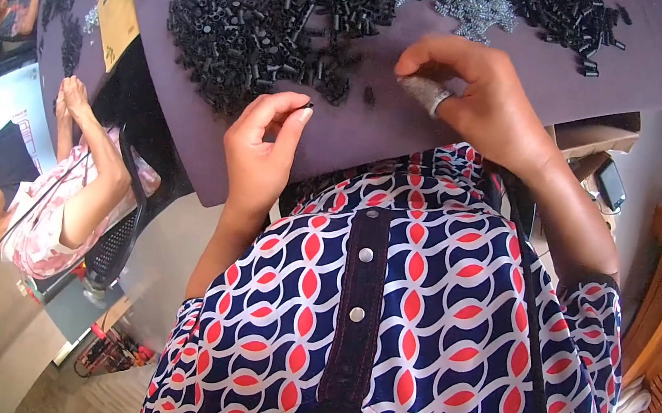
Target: Assembling small black plastic housings with silver metal terminals at a workbench.
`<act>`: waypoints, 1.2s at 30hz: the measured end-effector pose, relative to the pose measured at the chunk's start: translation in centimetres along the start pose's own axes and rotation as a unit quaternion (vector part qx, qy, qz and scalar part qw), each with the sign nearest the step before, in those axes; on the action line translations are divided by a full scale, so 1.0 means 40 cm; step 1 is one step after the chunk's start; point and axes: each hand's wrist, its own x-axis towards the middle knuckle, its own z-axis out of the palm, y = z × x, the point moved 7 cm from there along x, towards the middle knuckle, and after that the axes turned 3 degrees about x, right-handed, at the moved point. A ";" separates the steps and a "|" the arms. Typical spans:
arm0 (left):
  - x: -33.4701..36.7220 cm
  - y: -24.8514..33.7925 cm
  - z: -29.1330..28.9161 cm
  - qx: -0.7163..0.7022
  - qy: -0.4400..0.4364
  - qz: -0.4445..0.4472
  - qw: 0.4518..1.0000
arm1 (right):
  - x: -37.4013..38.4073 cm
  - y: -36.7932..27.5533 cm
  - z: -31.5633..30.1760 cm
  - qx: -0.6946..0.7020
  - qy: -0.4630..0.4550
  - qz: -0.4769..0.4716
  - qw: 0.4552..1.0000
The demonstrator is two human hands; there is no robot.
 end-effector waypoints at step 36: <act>0.087 0.033 0.025 0.256 0.021 0.113 0.960 | -0.044 0.051 -0.070 -0.115 0.081 0.004 0.990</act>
